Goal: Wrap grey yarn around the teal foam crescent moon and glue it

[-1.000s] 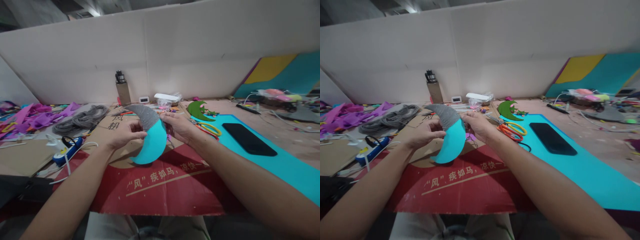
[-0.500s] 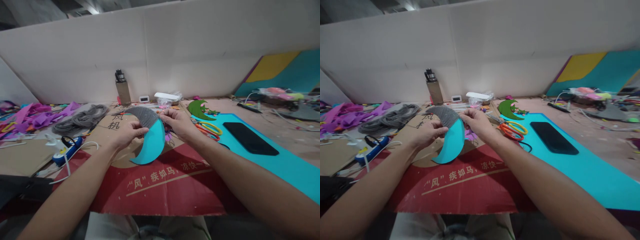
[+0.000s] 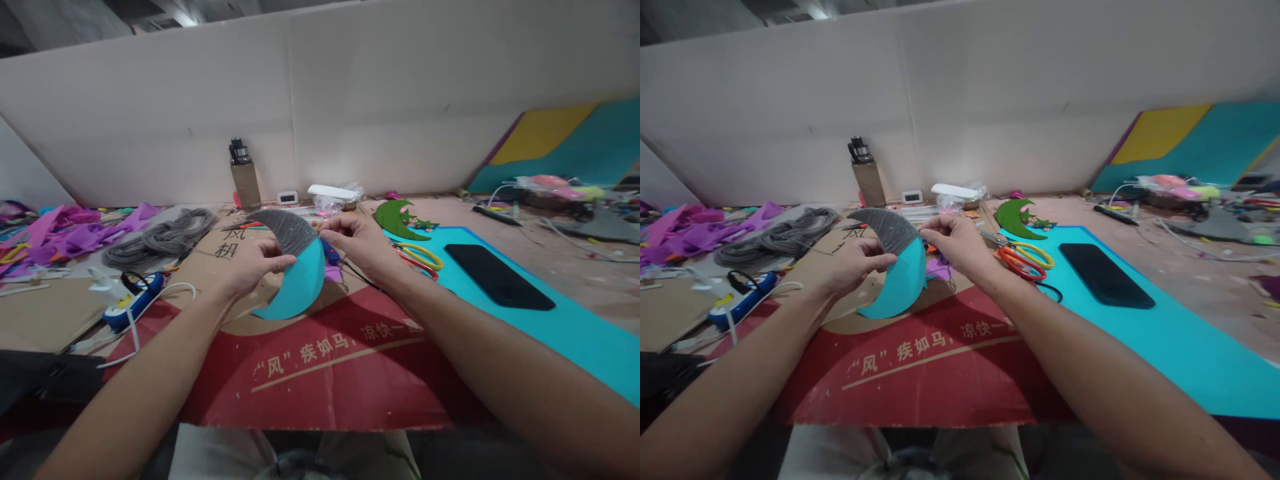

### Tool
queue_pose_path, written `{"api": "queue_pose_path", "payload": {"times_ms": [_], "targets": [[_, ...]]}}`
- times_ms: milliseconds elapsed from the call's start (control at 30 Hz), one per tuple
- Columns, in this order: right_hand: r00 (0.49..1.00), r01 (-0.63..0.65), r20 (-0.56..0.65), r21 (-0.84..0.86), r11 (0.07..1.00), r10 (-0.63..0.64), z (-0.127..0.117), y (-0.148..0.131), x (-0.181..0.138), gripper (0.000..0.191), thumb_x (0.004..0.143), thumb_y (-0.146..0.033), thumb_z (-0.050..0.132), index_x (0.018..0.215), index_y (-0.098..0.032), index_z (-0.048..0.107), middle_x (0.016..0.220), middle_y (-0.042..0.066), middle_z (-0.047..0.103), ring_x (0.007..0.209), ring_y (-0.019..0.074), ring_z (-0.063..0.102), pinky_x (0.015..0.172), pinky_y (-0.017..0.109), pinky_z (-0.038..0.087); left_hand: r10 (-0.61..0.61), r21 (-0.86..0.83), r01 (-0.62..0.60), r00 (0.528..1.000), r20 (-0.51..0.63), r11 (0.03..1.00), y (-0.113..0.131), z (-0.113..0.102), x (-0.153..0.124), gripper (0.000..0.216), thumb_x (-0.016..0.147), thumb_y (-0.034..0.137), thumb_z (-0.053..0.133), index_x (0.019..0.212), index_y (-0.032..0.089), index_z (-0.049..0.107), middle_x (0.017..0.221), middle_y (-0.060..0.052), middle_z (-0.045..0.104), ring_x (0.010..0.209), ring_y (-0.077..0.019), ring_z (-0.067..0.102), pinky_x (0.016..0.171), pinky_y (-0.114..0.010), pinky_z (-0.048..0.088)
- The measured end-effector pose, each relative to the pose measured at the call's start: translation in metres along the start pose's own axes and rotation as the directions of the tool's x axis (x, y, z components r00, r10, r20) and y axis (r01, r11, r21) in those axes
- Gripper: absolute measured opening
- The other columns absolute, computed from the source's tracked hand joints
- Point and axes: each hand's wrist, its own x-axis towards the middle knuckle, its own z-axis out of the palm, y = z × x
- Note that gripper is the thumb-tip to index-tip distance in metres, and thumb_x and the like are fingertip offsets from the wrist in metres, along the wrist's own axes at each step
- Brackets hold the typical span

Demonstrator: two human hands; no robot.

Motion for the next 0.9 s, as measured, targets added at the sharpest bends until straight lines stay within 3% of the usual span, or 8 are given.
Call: {"api": "queue_pose_path", "payload": {"times_ms": [167,300,400,567,733,900], "targets": [[0.999,0.002,0.052,-0.006,1.0,-0.001,-0.0029,0.0032,0.0017,0.019,0.077,-0.034,0.063,0.082,-0.017,0.071,0.079,0.003,0.068,0.072,0.0147,0.058,0.069,0.03,0.045,-0.009,-0.025,0.01,0.999,0.048,1.0,0.0038,-0.0008,-0.0024,0.023,0.065,0.036,0.073,0.069,0.015,0.066,0.063,0.001,0.058,0.057,-0.01,0.048,0.055,-0.024,0.038],[0.986,-0.025,0.165,0.085,0.996,0.011,-0.0019,0.0011,0.0002,0.026,0.08,-0.041,0.06,0.091,-0.019,0.071,0.087,0.004,0.07,0.079,0.0163,0.06,0.076,0.032,0.046,-0.053,-0.063,0.057,0.996,0.067,0.996,0.0054,-0.0008,-0.0039,0.025,0.065,0.037,0.073,0.068,0.014,0.064,0.062,0.001,0.058,0.057,-0.0101,0.05,0.054,-0.024,0.039],[0.972,-0.061,0.234,0.139,0.988,0.027,0.0002,0.0005,-0.0013,0.024,0.076,-0.04,0.064,0.086,-0.018,0.069,0.08,0.002,0.068,0.073,0.0141,0.058,0.071,0.03,0.046,-0.078,-0.094,0.088,0.991,0.108,0.992,0.0047,-0.0009,-0.0039,0.025,0.066,0.037,0.072,0.074,0.015,0.065,0.067,0.0,0.062,0.059,-0.0105,0.052,0.055,-0.024,0.039],[0.971,-0.127,0.227,0.199,0.972,0.081,0.0018,0.0051,-0.0017,0.023,0.071,-0.038,0.069,0.07,-0.016,0.062,0.063,-0.002,0.058,0.058,0.0094,0.05,0.059,0.025,0.04,-0.059,-0.076,0.071,0.988,0.144,0.995,0.0035,-0.0017,-0.003,0.026,0.065,0.038,0.073,0.07,0.014,0.063,0.062,0.002,0.057,0.056,-0.009,0.049,0.054,-0.023,0.039],[0.976,-0.14,0.197,0.23,0.963,0.095,0.0027,0.0083,-0.0007,0.025,0.072,-0.039,0.068,0.067,-0.017,0.057,0.061,-0.004,0.052,0.056,0.0083,0.045,0.055,0.024,0.036,-0.047,-0.088,0.063,0.985,0.168,0.994,0.0042,-0.0012,-0.004,0.027,0.064,0.038,0.074,0.069,0.014,0.062,0.064,0.001,0.058,0.058,-0.0098,0.052,0.056,-0.024,0.04],[0.955,-0.182,0.281,0.306,0.934,0.094,0.0054,0.0089,-0.0005,0.027,0.071,-0.042,0.068,0.069,-0.017,0.057,0.061,-0.004,0.052,0.056,0.0084,0.046,0.056,0.024,0.038,-0.041,-0.143,0.06,0.99,0.135,0.988,0.0079,0.0027,-0.0067,0.026,0.061,0.033,0.075,0.076,0.014,0.066,0.073,-0.002,0.064,0.065,-0.0123,0.056,0.061,-0.026,0.043]]}}
